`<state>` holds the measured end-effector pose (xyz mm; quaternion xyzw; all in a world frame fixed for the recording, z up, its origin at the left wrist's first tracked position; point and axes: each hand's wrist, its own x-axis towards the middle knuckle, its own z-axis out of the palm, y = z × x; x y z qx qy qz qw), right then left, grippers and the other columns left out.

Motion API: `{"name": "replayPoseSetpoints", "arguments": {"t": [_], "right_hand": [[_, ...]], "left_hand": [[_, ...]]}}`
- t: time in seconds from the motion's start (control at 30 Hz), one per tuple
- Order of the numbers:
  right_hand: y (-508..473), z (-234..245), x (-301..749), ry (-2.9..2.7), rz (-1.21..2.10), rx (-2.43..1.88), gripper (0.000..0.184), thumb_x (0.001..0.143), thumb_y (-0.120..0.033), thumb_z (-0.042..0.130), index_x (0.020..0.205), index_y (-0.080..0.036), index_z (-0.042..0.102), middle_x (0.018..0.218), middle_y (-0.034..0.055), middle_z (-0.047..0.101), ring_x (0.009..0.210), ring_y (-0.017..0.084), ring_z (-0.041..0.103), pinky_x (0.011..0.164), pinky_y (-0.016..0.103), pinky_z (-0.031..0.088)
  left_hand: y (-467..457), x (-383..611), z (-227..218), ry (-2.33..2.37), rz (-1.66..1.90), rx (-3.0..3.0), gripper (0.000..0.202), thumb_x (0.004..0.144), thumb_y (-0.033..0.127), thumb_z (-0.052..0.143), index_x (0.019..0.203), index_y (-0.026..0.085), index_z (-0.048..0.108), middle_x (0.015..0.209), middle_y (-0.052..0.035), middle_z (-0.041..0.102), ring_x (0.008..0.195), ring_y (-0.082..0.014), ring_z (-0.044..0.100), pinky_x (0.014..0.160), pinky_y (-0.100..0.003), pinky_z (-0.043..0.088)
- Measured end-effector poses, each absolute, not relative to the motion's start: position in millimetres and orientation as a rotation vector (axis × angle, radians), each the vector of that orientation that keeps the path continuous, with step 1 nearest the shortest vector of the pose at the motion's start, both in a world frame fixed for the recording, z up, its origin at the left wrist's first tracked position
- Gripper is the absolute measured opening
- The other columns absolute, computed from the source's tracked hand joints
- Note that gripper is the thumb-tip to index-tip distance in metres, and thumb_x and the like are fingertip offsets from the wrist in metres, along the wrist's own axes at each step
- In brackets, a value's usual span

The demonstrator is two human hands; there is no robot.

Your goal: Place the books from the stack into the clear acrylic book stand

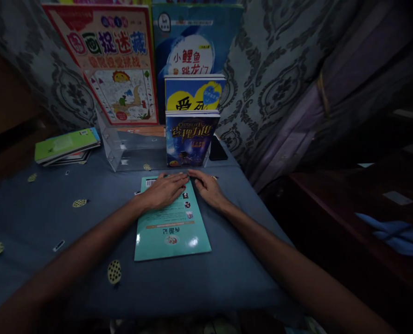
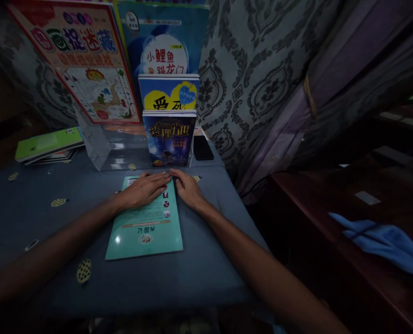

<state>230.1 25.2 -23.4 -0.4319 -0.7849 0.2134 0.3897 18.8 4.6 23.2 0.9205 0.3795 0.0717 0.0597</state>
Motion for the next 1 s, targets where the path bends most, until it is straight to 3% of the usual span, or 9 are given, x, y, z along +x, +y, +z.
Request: {"name": "replayPoseSetpoints", "arguments": {"t": [0.33,0.5,0.67,0.87,1.0], "right_hand": [[17,-18,226,-2.102,0.414,-1.197,0.042,0.09,-0.018,0.043,0.128,-0.017,0.06,0.124,0.0087,0.07,0.116,0.024,0.063,0.106,0.045,0.045],[13,-12,221,-2.172,0.33,-1.26,0.042,0.091,-0.022,0.043,0.129,-0.016,0.06,0.128,0.0094,0.068,0.116,0.028,0.061,0.106,0.049,0.043],[11,-11,223,-2.209,0.339,-1.251,0.043,0.093,-0.027,0.043,0.132,-0.017,0.058,0.13,0.0091,0.067,0.119,0.028,0.059,0.107,0.051,0.042],[2,-9,232,-2.387,0.419,-1.118,0.054,0.098,-0.042,0.042,0.143,-0.012,0.048,0.152,0.0145,0.046,0.141,0.025,0.042,0.117,0.045,0.033],[-5,-8,228,-2.419,0.375,-1.185,0.056,0.1,-0.04,0.038,0.144,-0.007,0.045,0.156,0.0178,0.04,0.145,0.027,0.037,0.12,0.046,0.028]], "left_hand": [[-9,24,24,1.057,0.172,2.828,0.05,0.106,0.038,0.026,0.147,0.017,0.044,0.157,-0.0093,0.039,0.146,-0.024,0.034,0.12,-0.047,0.022],[-39,22,22,0.798,0.202,2.857,0.054,0.106,0.045,0.025,0.147,0.016,0.045,0.156,-0.0087,0.041,0.147,-0.0223,0.031,0.122,-0.044,0.023],[-50,23,23,0.786,0.239,2.884,0.051,0.106,0.043,0.028,0.145,0.016,0.048,0.153,-0.0095,0.045,0.146,-0.0232,0.035,0.121,-0.045,0.027],[-86,26,26,0.629,0.216,2.901,0.049,0.105,0.041,0.033,0.146,0.018,0.045,0.155,-0.0082,0.042,0.146,-0.0221,0.034,0.122,-0.043,0.024],[-107,25,24,0.587,0.225,2.911,0.048,0.105,0.038,0.037,0.149,0.02,0.04,0.158,-0.0066,0.037,0.148,-0.0214,0.031,0.123,-0.043,0.022]]}}
